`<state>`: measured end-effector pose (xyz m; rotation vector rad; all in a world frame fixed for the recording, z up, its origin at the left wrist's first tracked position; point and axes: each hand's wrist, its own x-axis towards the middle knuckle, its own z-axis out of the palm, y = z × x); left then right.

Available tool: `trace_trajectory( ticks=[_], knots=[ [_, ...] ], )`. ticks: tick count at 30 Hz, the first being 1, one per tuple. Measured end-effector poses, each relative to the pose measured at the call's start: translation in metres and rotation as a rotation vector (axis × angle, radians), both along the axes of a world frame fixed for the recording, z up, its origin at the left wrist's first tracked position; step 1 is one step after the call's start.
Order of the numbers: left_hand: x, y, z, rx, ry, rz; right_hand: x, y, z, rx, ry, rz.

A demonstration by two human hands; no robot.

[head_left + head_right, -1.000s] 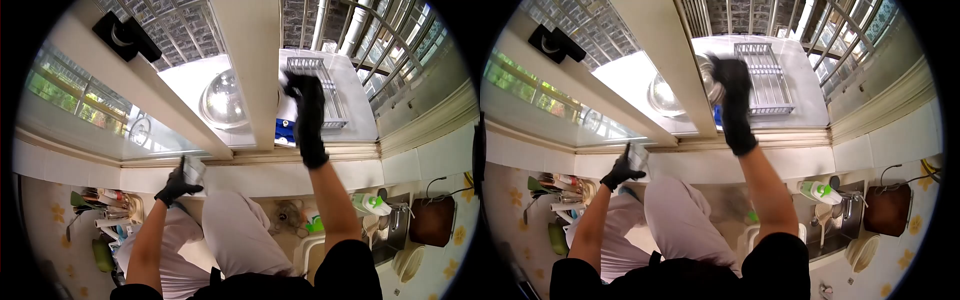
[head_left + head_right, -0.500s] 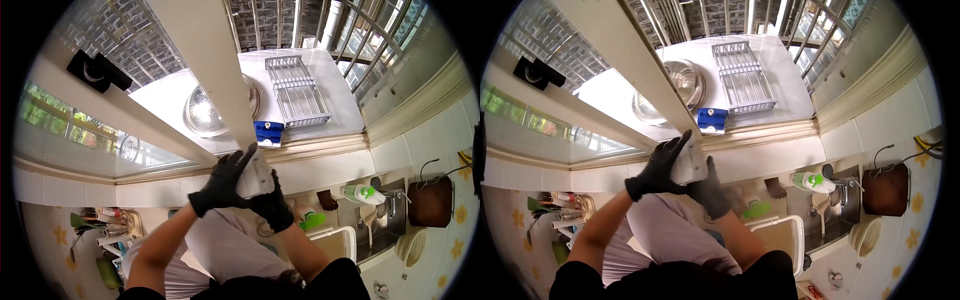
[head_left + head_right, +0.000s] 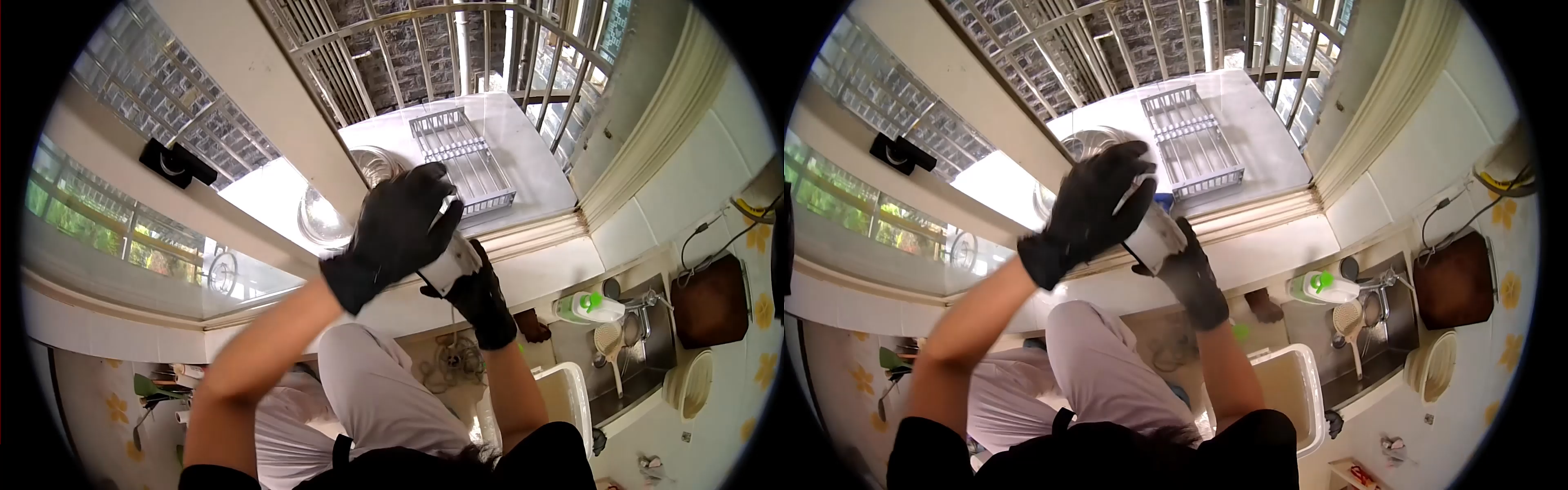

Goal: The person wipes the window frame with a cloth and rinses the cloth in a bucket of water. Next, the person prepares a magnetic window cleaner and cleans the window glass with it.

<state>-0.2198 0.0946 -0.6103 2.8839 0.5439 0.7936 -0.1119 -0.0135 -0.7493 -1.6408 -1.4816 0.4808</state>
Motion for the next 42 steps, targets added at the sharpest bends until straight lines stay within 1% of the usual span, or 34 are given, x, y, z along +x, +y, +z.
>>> trace_trajectory(
  ticks=[1,2,3,5,6,7,9,10,11,13,14,15,17,18,19,20,21,23,24,26,27,29,30,31,32,33,34,35,36,37,38,39,41,42],
  knots=[
    [0.013,0.006,0.016,-0.017,0.158,-0.044,0.001,0.002,0.004,0.161,-0.029,0.059],
    [0.027,0.014,0.022,-0.017,0.51,-0.034,0.001,0.002,0.008,0.167,-0.024,0.051],
    [0.034,0.023,0.019,-0.012,0.514,-0.039,-0.001,0.002,0.012,0.095,0.427,0.075],
    [0.047,0.039,0.0,-0.342,0.966,-0.074,-0.005,0.005,0.018,-0.052,1.326,0.12],
    [0.049,0.038,-0.004,-0.444,0.987,-0.1,-0.014,0.005,-0.013,0.012,1.281,0.023],
    [0.05,0.036,-0.009,-0.546,1.008,-0.126,-0.017,0.002,-0.028,-0.024,1.31,-0.028],
    [0.04,0.054,-0.078,-0.768,1.016,-0.169,-0.018,0.001,-0.06,-0.243,1.457,-0.135],
    [0.027,0.061,-0.112,-0.764,0.901,-0.315,-0.023,-0.007,-0.072,-0.25,1.317,-0.217],
    [0.014,0.06,-0.135,-0.758,0.777,-0.455,-0.026,-0.011,-0.076,-0.255,1.317,-0.22],
    [-0.009,0.025,-0.157,-0.214,0.667,-0.3,-0.033,-0.02,-0.081,-0.451,1.429,-0.231],
    [-0.004,0.001,-0.138,-0.505,0.727,0.166,-0.045,-0.031,-0.104,-0.38,1.327,-0.11],
    [-0.009,0.003,-0.151,-0.509,0.729,0.162,-0.06,-0.02,-0.175,-0.411,1.296,-0.08],
    [-0.022,0.02,-0.188,-0.469,0.794,-0.003,-0.068,-0.022,-0.14,-0.565,1.747,-0.169],
    [-0.026,0.025,-0.195,-0.503,0.75,-0.007,-0.066,-0.02,-0.132,-0.577,1.747,-0.171],
    [-0.026,0.027,-0.19,-0.514,0.754,-0.003,-0.061,-0.014,-0.127,-0.587,1.729,-0.135],
    [-0.025,0.029,-0.186,-0.652,0.727,0.007,-0.057,-0.012,-0.127,-0.596,1.713,-0.099],
    [-0.021,0.028,-0.174,-0.787,0.697,0.016,-0.044,-0.015,-0.152,-0.367,1.713,0.281],
    [-0.007,0.02,-0.153,-0.811,0.711,0.035,-0.015,-0.024,-0.109,-0.06,0.47,0.429],
    [-0.001,0.017,-0.154,-0.735,0.711,-0.051,-0.012,-0.028,-0.113,-0.068,0.473,0.423],
    [0.016,0.013,-0.174,-0.578,0.73,-0.17,-0.004,-0.034,-0.12,-0.399,0.394,0.338],
    [0.027,0.007,-0.174,-0.583,0.728,-0.172,-0.003,-0.039,-0.127,-0.405,0.393,0.336],
    [0.046,-0.005,-0.169,-0.434,0.852,-0.26,-0.009,-0.056,-0.144,-0.128,0.229,0.263],
    [0.055,-0.005,-0.174,-0.437,0.855,-0.265,-0.016,-0.066,-0.138,-0.191,0.388,0.135],
    [0.065,-0.001,-0.184,-0.631,0.671,-0.289,-0.02,-0.074,-0.149,-0.194,0.391,0.131],
    [0.074,0.006,-0.194,-0.822,0.483,-0.309,-0.026,-0.083,-0.169,-0.185,0.537,0.048],
    [0.076,0.036,-0.249,-0.977,0.145,-0.221,-0.034,-0.092,-0.187,-0.176,0.686,-0.038],
    [0.078,0.063,-0.26,-0.497,0.096,-0.017,-0.038,-0.101,-0.198,-0.163,0.827,-0.125],
    [0.079,0.087,-0.266,-0.322,0.298,0.214,-0.039,-0.108,-0.203,-0.159,0.819,-0.13],
    [0.08,0.092,-0.237,-0.382,0.456,0.392,-0.041,-0.111,-0.207,-0.199,0.858,-0.128],
    [0.08,0.099,-0.23,-0.462,0.49,0.538,-0.039,-0.107,-0.202,-0.242,0.895,-0.119],
    [0.078,0.108,-0.249,-0.32,0.524,0.679,-0.04,-0.106,-0.194,-0.223,0.218,-0.044],
    [0.075,0.109,-0.267,-0.104,0.509,0.668,-0.052,-0.115,-0.207,-0.135,0.083,-0.183],
    [0.081,0.118,-0.266,-0.411,0.695,0.549,-0.041,-0.115,-0.155,-0.217,0.056,-0.178],
    [0.081,0.125,-0.271,-0.398,0.673,0.503,-0.033,-0.11,-0.135,-0.186,-0.248,-0.172]
  ],
)
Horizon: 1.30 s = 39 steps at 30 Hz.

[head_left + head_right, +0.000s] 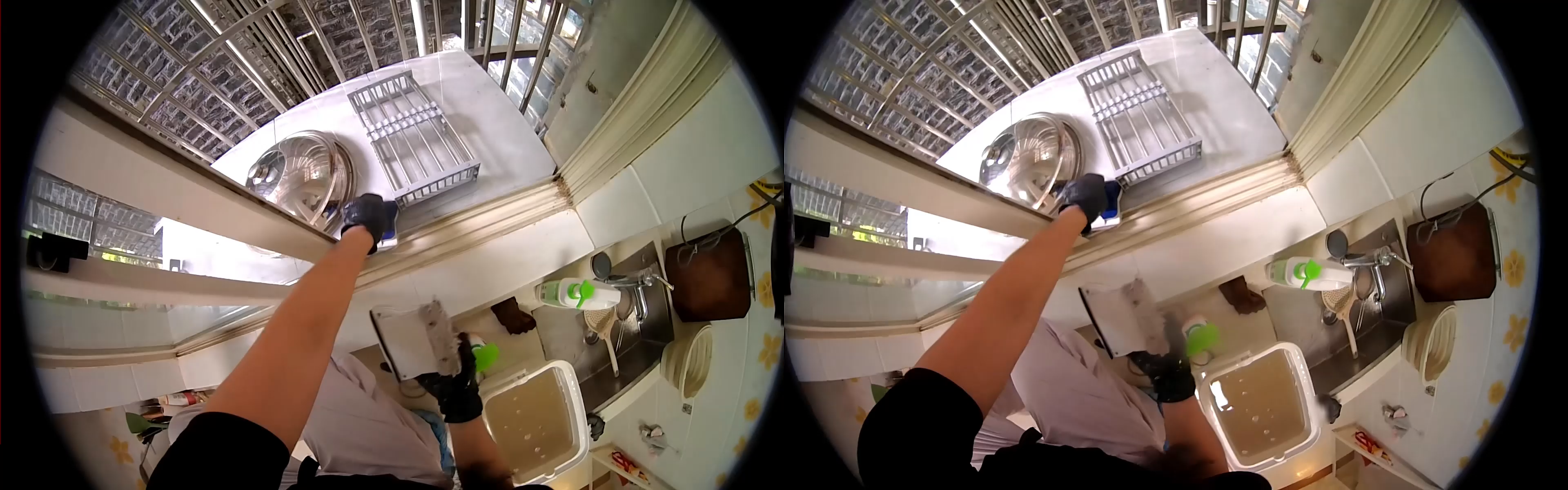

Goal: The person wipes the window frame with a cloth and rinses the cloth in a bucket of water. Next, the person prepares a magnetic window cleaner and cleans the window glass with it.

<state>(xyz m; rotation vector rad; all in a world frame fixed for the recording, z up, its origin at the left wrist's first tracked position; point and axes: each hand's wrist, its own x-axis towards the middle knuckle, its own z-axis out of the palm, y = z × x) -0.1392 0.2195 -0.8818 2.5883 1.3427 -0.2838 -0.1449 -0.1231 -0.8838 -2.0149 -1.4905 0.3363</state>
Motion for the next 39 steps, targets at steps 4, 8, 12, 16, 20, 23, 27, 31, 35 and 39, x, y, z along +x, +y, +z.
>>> trace_trajectory(
  ticks=[4,8,12,16,20,23,27,31,35,39],
  knots=[
    [-0.002,-0.018,0.033,0.013,-0.039,-0.163,0.015,-0.016,-0.03,0.128,-0.072,-0.203],
    [-0.034,-0.024,0.031,0.156,-0.395,-0.262,0.049,-0.003,0.036,0.22,-0.084,-0.3],
    [-0.05,-0.099,0.117,-0.06,-0.88,-0.083,0.081,-0.013,0.035,0.006,-0.502,-0.366],
    [-0.099,-0.133,0.131,-0.044,-0.913,0.07,0.125,0.006,0.055,0.023,-0.586,-0.349],
    [-0.169,-0.171,0.135,-0.82,-1.415,0.625,0.118,0.091,0.129,0.161,0.436,-0.078],
    [-0.2,-0.188,0.157,-0.896,-1.527,0.792,0.125,0.151,0.108,0.154,0.322,0.051],
    [-0.242,-0.2,0.167,-0.903,-1.774,1.0,0.092,0.235,0.158,0.469,0.031,0.306],
    [-0.265,-0.193,0.163,-0.897,-2.034,0.965,0.062,0.351,0.17,0.767,0.068,0.763],
    [-0.284,-0.175,0.184,-0.944,-1.915,0.655,0.027,0.38,0.175,0.433,0.624,0.573],
    [-0.252,-0.133,0.202,-0.747,-1.685,0.173,0.03,0.396,0.187,0.658,-0.006,0.674]
  ],
)
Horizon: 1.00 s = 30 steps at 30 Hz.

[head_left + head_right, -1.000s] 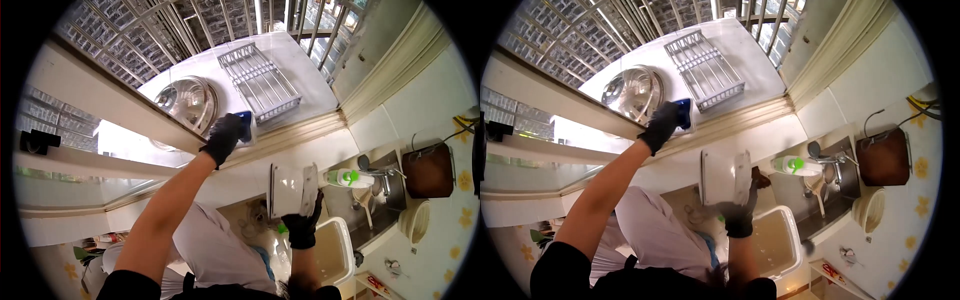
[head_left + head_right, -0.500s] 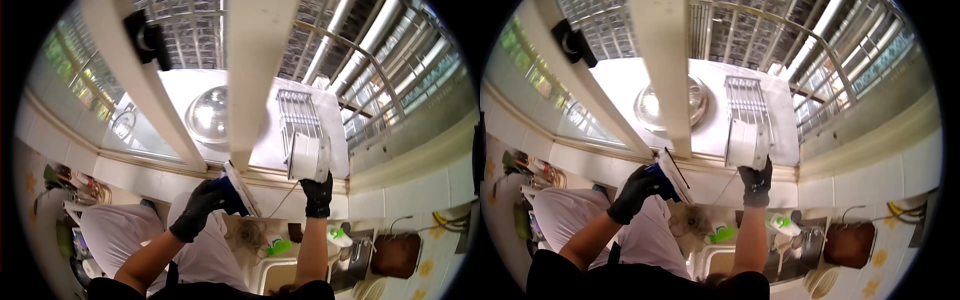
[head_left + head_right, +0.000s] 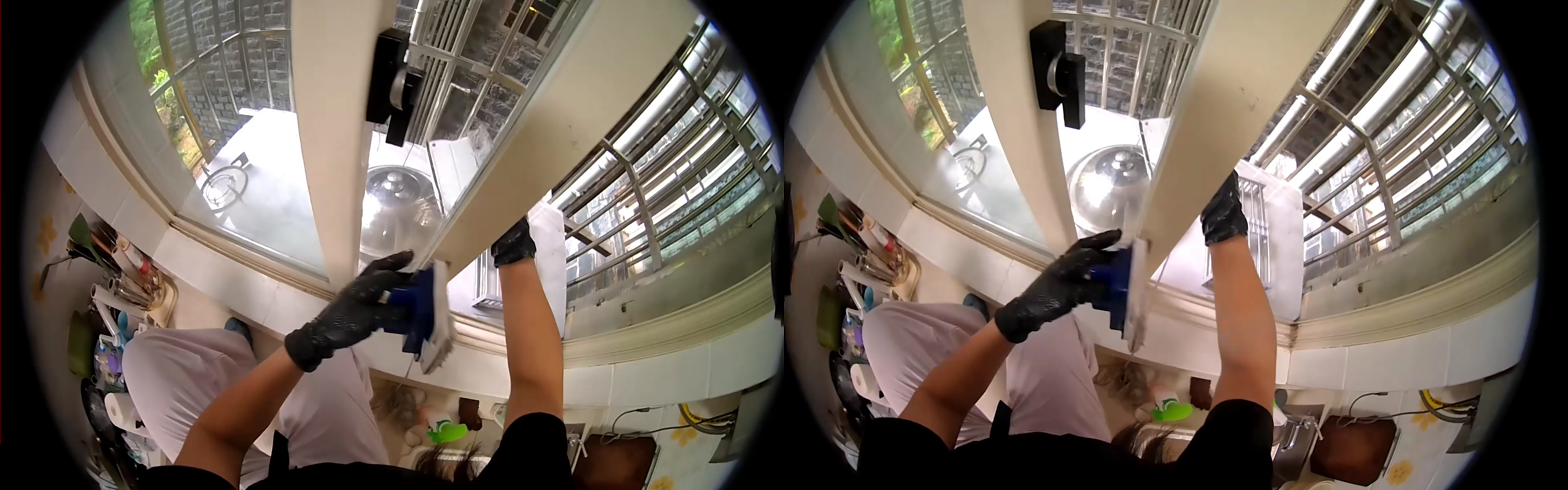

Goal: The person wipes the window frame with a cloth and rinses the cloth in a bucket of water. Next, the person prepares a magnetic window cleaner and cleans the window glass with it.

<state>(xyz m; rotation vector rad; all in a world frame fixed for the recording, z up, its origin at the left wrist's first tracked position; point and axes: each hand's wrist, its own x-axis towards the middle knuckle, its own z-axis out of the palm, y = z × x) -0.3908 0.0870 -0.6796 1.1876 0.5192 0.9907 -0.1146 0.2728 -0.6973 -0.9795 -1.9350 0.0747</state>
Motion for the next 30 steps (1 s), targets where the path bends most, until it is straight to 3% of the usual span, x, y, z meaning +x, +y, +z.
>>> trace_trajectory(
  ticks=[2,4,6,8,10,12,14,15,17,21,22,23,24,26,30],
  knots=[
    [0.014,0.009,-0.002,0.109,0.102,-0.017,0.007,-0.013,0.011,-0.261,0.169,0.055],
    [0.025,0.016,-0.006,0.438,0.348,0.076,0.019,-0.016,0.015,-0.228,0.145,0.04],
    [0.031,0.022,-0.019,0.451,0.3,0.138,0.03,-0.018,0.014,-0.006,-0.201,-0.061],
    [0.035,0.023,-0.024,0.466,0.267,0.189,0.033,-0.036,0.023,0.011,-0.244,-0.07],
    [0.039,0.022,-0.024,0.411,0.151,0.188,0.026,-0.052,0.042,-0.159,-0.14,-0.061],
    [0.04,0.021,-0.023,0.423,0.17,0.178,0.046,-0.04,0.021,-0.213,-0.097,-0.043],
    [0.04,0.026,-0.024,0.437,0.183,0.169,0.057,-0.026,0.009,-0.013,-0.317,-0.116],
    [0.039,0.032,-0.025,0.449,0.193,0.131,0.059,-0.027,0.016,-0.173,-0.386,-0.131],
    [0.044,0.039,-0.03,0.464,0.194,0.089,0.063,-0.024,0.014,-0.271,-0.147,-0.047],
    [0.074,0.031,-0.036,0.422,0.014,0.122,0.051,-0.028,0.023,-0.81,0.88,0.475],
    [0.078,0.029,-0.034,0.395,-0.048,0.136,0.045,-0.027,0.029,-0.913,1.002,0.573],
    [0.078,0.025,-0.032,0.451,0.229,0.189,0.037,-0.021,0.036,-1.002,1.037,0.628],
    [0.078,0.015,-0.025,0.448,0.222,0.193,0.029,-0.017,0.039,-1.006,1.029,0.625],
    [0.069,-0.009,-0.017,-0.5,-0.072,0.042,0.013,-0.007,0.044,-1.089,0.516,0.743],
    [0.034,-0.05,-0.037,-0.692,-0.284,0.231,0.011,-0.026,0.059,-1.282,0.606,0.841]
  ],
)
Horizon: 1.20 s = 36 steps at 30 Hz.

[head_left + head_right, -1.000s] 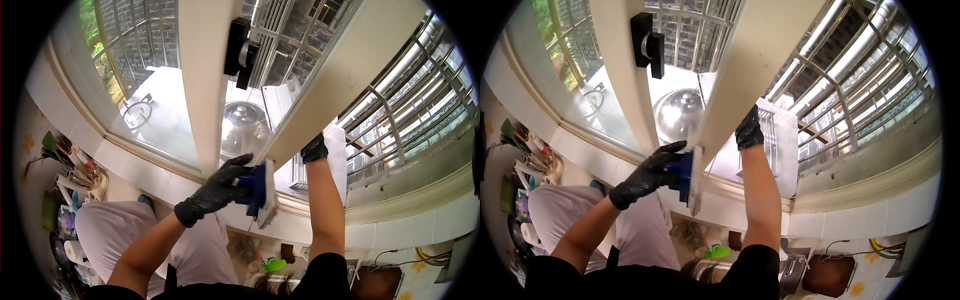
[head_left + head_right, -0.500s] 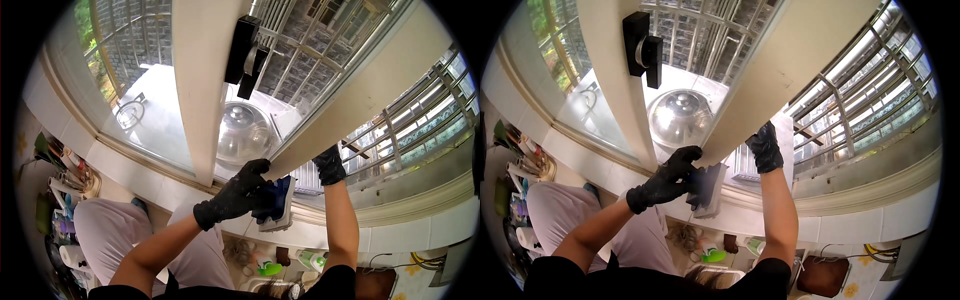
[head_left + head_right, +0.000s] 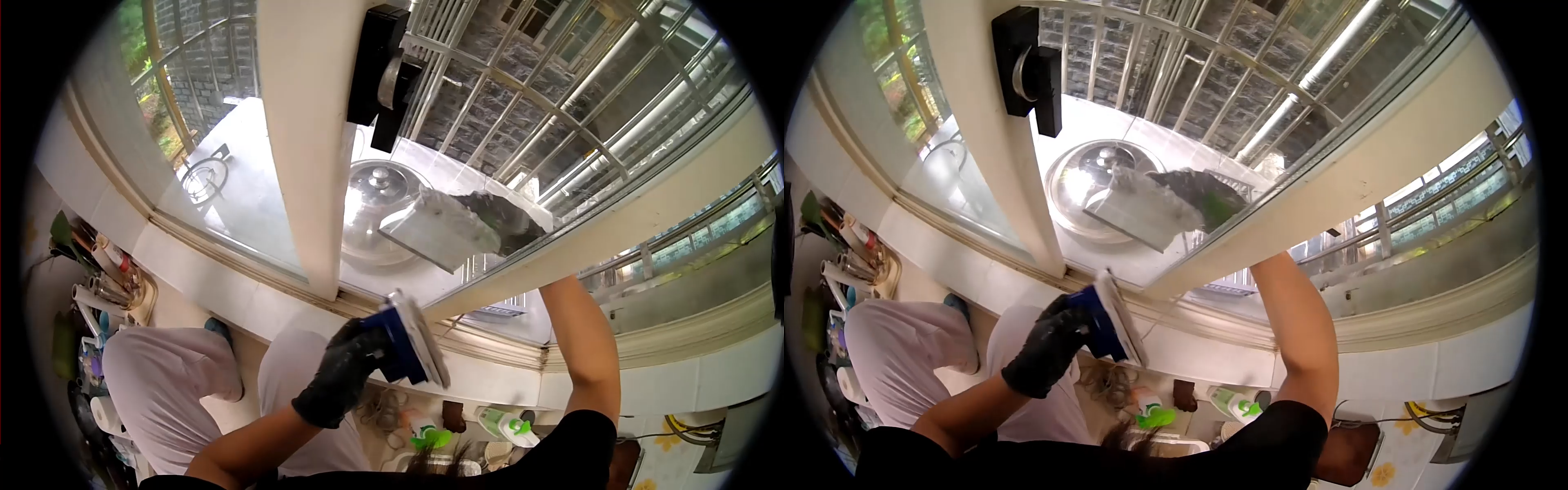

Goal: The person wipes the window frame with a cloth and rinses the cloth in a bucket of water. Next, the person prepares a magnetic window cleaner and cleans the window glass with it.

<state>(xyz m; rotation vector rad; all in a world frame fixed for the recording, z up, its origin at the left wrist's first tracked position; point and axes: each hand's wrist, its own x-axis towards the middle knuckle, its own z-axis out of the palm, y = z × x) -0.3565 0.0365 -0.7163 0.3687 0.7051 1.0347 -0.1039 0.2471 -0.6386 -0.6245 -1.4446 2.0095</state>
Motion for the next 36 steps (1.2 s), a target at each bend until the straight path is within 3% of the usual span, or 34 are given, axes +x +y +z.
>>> trace_trajectory(
  ticks=[1,2,4,5,6,8,12,14,15,17,26,30,32,33,35,36],
  knots=[
    [-0.004,-0.005,-0.005,0.02,0.033,0.127,0.0,-0.003,0.014,-0.054,0.055,0.202],
    [-0.005,-0.008,-0.01,0.042,0.065,0.253,0.002,-0.008,0.01,-0.055,0.056,0.21],
    [-0.004,-0.008,-0.012,0.155,0.152,0.327,0.013,-0.016,-0.008,0.099,0.07,-0.041],
    [-0.002,-0.001,-0.001,0.113,-0.007,0.382,0.028,0.0,-0.023,-0.262,0.154,-0.057],
    [0.0,0.007,0.008,0.073,-0.168,0.434,0.03,0.001,-0.024,-0.256,0.153,-0.057],
    [0.007,0.023,0.012,0.02,-0.162,0.489,0.03,-0.001,-0.021,-0.127,-0.061,-0.2],
    [0.021,0.045,0.014,-0.041,-0.184,0.57,0.021,-0.012,-0.003,-0.207,-0.023,-0.125],
    [0.022,0.048,0.021,-0.074,-0.082,0.588,0.019,-0.01,-0.005,0.191,-0.374,-0.14],
    [0.021,0.048,0.018,-0.064,-0.051,0.592,0.017,-0.014,-0.001,0.184,-0.373,-0.146],
    [0.02,0.049,0.018,-0.077,-0.01,0.573,0.009,-0.019,0.016,-0.378,0.006,-0.104],
    [0.02,0.054,0.023,-0.024,0.122,0.505,0.021,0.005,-0.014,0.523,-0.464,0.047],
    [0.023,0.054,0.022,0.003,0.143,0.502,-0.002,-0.021,0.033,0.553,-0.492,0.014],
    [0.026,0.054,0.024,0.014,0.162,0.501,-0.011,-0.026,0.047,0.546,-0.745,0.035],
    [0.029,0.053,0.025,0.023,0.181,0.499,-0.007,-0.021,0.035,0.547,-0.746,0.037],
    [0.049,0.047,0.03,0.064,0.184,0.455,0.002,-0.006,-0.002,0.1,0.305,0.304],
    [0.058,0.045,0.032,0.105,0.188,0.412,0.002,-0.004,-0.007,0.103,0.303,0.308]
  ],
)
